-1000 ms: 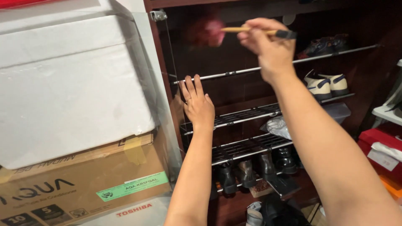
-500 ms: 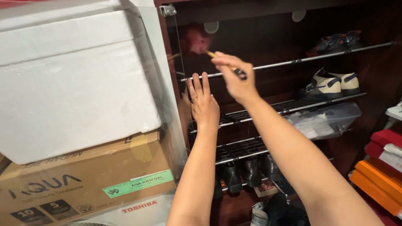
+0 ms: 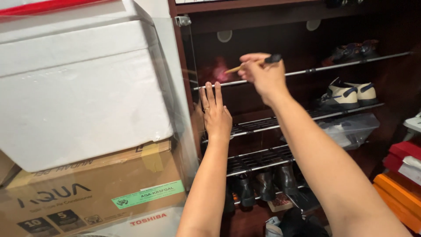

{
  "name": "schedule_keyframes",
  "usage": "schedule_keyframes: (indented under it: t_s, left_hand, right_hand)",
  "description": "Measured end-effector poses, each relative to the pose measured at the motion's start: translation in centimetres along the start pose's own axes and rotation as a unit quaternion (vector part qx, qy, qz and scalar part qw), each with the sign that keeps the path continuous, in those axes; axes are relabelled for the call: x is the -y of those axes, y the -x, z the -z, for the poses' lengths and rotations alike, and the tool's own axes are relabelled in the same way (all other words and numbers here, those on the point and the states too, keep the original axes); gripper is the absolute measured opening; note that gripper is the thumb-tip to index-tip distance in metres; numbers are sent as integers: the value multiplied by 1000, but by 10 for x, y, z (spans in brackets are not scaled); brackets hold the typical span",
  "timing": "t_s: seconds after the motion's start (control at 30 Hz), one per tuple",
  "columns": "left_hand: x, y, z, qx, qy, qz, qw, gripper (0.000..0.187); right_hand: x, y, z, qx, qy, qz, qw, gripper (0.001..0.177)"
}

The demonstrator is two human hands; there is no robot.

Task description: Dusting a shoe rack and cleaning individual shoes with a duster.

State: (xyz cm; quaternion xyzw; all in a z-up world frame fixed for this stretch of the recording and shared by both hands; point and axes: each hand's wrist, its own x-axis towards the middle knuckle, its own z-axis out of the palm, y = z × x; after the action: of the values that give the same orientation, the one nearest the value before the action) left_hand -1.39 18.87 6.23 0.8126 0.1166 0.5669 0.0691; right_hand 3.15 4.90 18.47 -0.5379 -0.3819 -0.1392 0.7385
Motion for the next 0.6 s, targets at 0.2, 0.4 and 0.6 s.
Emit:
schedule_keyframes:
  t_s: [0.2,0.4,0.6]
  left_hand:
    - [4,0,5,5,-18,-24,1000,95]
    - [0,6,10,1,-23,-29,999,97]
    - [13,51,-6,77,75,65,992,104]
  right_hand:
    - [-14,-22,92,-140,390,106,904,25]
    - [-2,2,20,-54,443,59,893,17]
    - [44,6,-35,172,99,63,978,19]
